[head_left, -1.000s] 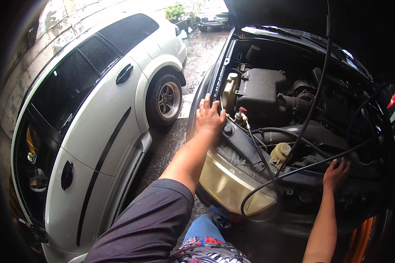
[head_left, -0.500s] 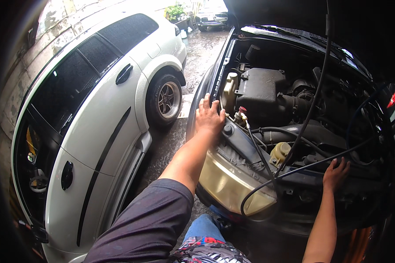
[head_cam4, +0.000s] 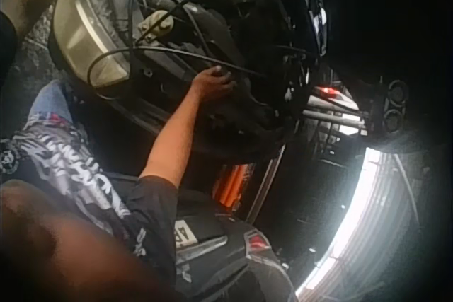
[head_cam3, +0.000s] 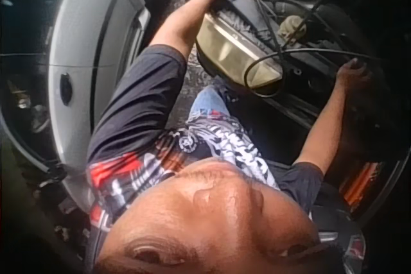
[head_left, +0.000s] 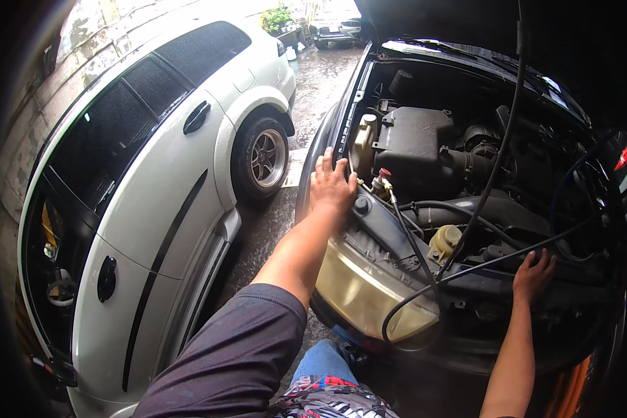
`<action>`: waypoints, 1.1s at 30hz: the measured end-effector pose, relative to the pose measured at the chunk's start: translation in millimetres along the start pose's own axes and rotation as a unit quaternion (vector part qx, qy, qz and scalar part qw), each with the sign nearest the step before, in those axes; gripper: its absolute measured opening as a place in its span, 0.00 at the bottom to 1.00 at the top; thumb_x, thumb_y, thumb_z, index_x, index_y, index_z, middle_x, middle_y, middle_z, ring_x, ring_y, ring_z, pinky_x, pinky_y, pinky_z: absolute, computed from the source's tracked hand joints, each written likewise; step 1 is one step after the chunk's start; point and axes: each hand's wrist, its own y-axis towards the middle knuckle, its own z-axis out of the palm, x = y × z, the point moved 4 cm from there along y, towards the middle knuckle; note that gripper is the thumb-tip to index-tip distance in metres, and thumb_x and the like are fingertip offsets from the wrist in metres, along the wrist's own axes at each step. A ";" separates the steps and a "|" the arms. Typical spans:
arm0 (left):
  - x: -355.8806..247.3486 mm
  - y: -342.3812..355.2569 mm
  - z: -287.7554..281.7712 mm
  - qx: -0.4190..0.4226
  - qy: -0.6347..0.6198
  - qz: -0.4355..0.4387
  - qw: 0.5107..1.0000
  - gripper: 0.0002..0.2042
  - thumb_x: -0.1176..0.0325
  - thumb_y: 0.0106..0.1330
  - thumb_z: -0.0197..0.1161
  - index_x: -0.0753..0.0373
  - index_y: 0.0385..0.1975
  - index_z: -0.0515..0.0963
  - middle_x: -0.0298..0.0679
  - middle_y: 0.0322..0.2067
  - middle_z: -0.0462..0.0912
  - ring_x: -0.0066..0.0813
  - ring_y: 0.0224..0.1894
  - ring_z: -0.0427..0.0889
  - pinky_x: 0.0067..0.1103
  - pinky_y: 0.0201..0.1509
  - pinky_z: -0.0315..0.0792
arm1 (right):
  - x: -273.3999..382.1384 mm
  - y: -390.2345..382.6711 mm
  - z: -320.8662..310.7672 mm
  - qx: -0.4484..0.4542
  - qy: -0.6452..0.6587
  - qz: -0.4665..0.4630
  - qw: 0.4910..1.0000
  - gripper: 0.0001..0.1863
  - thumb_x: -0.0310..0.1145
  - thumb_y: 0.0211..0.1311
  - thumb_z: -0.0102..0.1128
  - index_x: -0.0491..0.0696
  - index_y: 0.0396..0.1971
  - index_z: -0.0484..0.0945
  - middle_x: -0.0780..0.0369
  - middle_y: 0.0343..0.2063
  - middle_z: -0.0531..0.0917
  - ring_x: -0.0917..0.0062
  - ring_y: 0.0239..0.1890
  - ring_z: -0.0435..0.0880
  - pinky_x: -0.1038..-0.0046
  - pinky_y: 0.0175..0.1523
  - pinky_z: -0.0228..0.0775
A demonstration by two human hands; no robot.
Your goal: Inspecting and repairing a car engine under the hood in a service bay area.
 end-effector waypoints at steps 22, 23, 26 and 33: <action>-1.7 0.5 -0.8 -0.004 -0.010 0.004 1.000 0.23 0.51 0.65 0.58 0.52 0.58 0.71 0.45 0.70 0.55 0.48 0.70 0.57 0.41 0.69 0.58 | -0.2 0.9 -0.2 0.021 0.001 0.016 1.000 0.26 0.47 0.72 0.48 0.46 0.61 0.70 0.47 0.66 0.64 0.53 0.69 0.62 0.56 0.71 0.56; -2.0 0.4 -1.2 -0.001 -0.012 0.001 1.000 0.24 0.51 0.65 0.58 0.51 0.58 0.71 0.45 0.70 0.55 0.48 0.70 0.57 0.41 0.69 0.58 | -0.1 0.8 -0.6 0.021 0.001 0.016 1.000 0.26 0.47 0.72 0.48 0.46 0.61 0.70 0.47 0.66 0.64 0.53 0.69 0.62 0.56 0.71 0.56; -1.2 -0.2 -2.3 0.001 -0.011 -0.001 1.000 0.24 0.51 0.64 0.58 0.51 0.58 0.71 0.45 0.70 0.55 0.48 0.70 0.57 0.41 0.69 0.58 | 0.6 0.0 0.7 0.024 0.002 0.014 1.000 0.26 0.47 0.72 0.48 0.47 0.62 0.70 0.47 0.66 0.64 0.53 0.69 0.62 0.56 0.71 0.56; -2.0 -0.1 -3.5 -0.007 -0.012 0.001 1.000 0.24 0.51 0.65 0.57 0.52 0.60 0.70 0.45 0.70 0.56 0.48 0.70 0.57 0.40 0.70 0.58 | -0.3 0.6 0.9 0.014 0.003 0.013 1.000 0.25 0.47 0.72 0.49 0.47 0.61 0.71 0.47 0.66 0.64 0.53 0.69 0.62 0.56 0.71 0.57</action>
